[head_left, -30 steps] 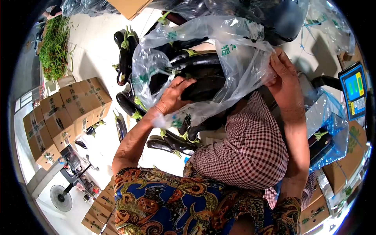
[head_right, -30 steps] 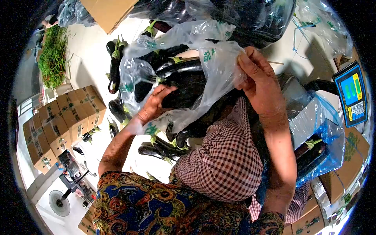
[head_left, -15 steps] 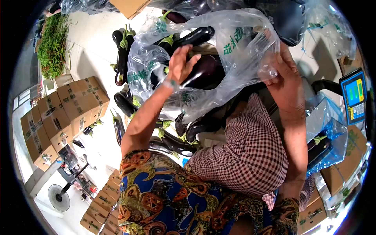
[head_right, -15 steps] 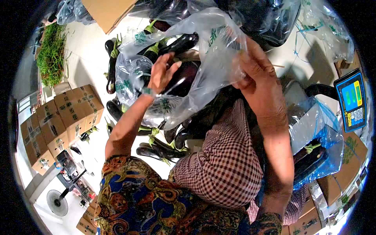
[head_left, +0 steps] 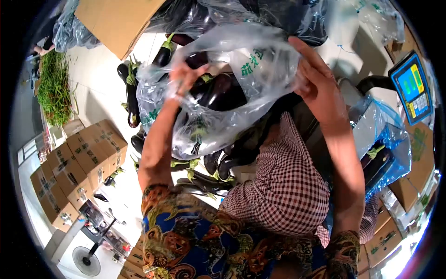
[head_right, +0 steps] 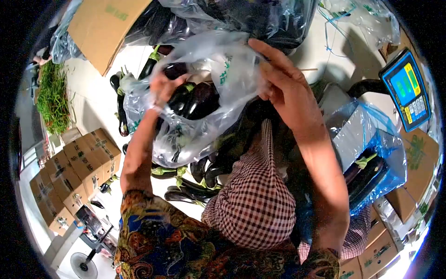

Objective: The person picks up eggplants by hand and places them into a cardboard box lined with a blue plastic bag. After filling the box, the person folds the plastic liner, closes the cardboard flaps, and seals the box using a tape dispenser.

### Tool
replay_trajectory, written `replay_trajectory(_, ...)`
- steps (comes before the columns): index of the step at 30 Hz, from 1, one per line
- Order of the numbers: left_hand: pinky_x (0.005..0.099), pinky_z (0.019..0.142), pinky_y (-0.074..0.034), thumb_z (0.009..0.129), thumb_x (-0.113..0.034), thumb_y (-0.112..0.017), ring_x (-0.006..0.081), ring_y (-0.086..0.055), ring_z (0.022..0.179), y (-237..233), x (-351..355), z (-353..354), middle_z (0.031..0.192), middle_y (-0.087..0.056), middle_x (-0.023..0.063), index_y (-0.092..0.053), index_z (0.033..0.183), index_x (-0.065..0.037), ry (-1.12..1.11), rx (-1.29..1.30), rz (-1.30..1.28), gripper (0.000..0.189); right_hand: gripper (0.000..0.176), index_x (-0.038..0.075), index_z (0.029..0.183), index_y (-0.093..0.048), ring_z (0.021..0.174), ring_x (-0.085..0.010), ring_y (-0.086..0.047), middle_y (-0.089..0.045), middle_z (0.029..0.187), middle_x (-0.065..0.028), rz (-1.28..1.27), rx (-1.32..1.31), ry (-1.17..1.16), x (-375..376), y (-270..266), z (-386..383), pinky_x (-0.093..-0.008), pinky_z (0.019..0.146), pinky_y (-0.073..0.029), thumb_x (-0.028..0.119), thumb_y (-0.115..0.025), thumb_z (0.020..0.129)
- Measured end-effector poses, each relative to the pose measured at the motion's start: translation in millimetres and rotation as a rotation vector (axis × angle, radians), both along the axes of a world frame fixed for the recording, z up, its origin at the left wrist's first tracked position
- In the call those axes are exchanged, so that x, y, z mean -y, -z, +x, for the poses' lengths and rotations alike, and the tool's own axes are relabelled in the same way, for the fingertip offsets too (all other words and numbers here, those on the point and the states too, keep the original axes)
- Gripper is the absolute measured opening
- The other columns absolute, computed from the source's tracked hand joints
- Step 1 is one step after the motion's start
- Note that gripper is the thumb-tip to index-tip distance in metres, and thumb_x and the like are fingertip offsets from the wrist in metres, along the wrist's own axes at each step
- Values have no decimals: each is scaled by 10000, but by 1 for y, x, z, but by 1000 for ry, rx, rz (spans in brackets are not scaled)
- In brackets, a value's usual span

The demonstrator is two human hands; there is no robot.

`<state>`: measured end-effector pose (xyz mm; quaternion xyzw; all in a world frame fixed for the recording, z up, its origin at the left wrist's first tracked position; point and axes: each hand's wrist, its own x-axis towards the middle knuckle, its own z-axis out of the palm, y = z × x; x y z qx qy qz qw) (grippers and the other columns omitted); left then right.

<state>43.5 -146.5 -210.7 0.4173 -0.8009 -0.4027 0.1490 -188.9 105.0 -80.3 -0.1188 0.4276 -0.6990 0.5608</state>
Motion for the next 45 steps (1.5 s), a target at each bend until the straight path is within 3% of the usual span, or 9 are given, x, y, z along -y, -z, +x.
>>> replay_trajectory(5, 351, 922, -479, 688, -172, -797, 219, -615, 1003, -152, -46, 42, 1113, -632, 127, -505, 1238, 16, -89, -195, 226, 651, 307, 76, 1261, -587, 588, -74, -384, -422, 663, 33, 78, -44, 96, 23, 11, 6, -250, 571, -371, 131, -472, 982)
replay_trajectory(10, 436, 1011, -447, 747, -230, -762, 287, -569, 1125, -195, -53, 47, 1232, -579, 120, -497, 1284, -43, -189, -920, 636, 627, 287, 63, 1169, -630, 688, -177, -620, -667, 834, -110, 294, -1026, -101, 11, 10, 1, -311, 648, -498, 153, -550, 908)
replay_trajectory(16, 508, 913, -504, 708, -399, -792, 315, -520, 1151, -255, -63, -2, 1276, -542, 138, -511, 1284, -78, -176, -999, 561, 717, 288, 29, 1102, -617, 860, -371, -640, -664, 934, -181, 82, -1504, -53, -60, 15, 7, -433, 764, -517, 190, -570, 867)
replay_trajectory(22, 581, 1003, -385, 757, -308, -759, 343, -511, 1183, -299, -104, -94, 1268, -566, 154, -529, 1278, -68, 188, -1077, 798, 618, 290, 20, 1109, -608, 792, -330, -667, -672, 935, -179, 468, -1263, 133, -186, -78, -3, -421, 735, -533, 205, -592, 886)
replay_trajectory(26, 408, 982, -384, 858, -319, -648, 230, -544, 1099, -313, -148, -151, 1148, -620, 93, -591, 1183, -80, 298, -990, 409, 408, 334, 21, 1141, -595, 972, -333, -629, -636, 1050, -207, 865, -1247, 301, -281, -64, -38, -409, 868, -502, 217, -626, 873)
replay_trajectory(30, 386, 909, -428, 810, -325, -692, 170, -604, 911, -342, -197, -191, 972, -672, 49, -667, 1016, -121, 480, -1065, 57, 290, 492, 27, 1285, -507, 1209, -365, -448, -534, 1270, -170, 1113, -1558, -117, -315, -23, -41, -405, 987, -385, 223, -652, 857)
replay_trajectory(33, 482, 1008, -393, 747, -481, -725, 206, -557, 1074, -370, -238, -202, 1128, -594, 60, -589, 1149, -133, 562, -944, 311, 549, 604, 36, 1330, -481, 1279, -338, -361, -518, 1263, -160, 975, -1750, -186, -308, -9, -39, -479, 1005, -310, 380, -629, 856)
replay_trajectory(41, 457, 851, -512, 827, -364, -691, 247, -639, 977, -330, -285, -215, 1056, -681, 86, -638, 1124, -84, 419, -854, 607, 412, 514, 69, 1221, -585, 955, -295, -539, -670, 935, -105, 1326, -2044, -457, -265, 28, -70, -482, 915, -290, 380, -544, 814)
replay_trajectory(45, 387, 793, -513, 834, -354, -692, 201, -648, 925, -306, -303, -224, 1025, -685, 59, -630, 1105, -111, 487, -695, 715, 369, 400, 115, 1170, -638, 1094, -387, -520, -621, 1142, -160, 1279, -1619, -606, -255, 14, -71, -577, 990, -261, 310, -574, 827)
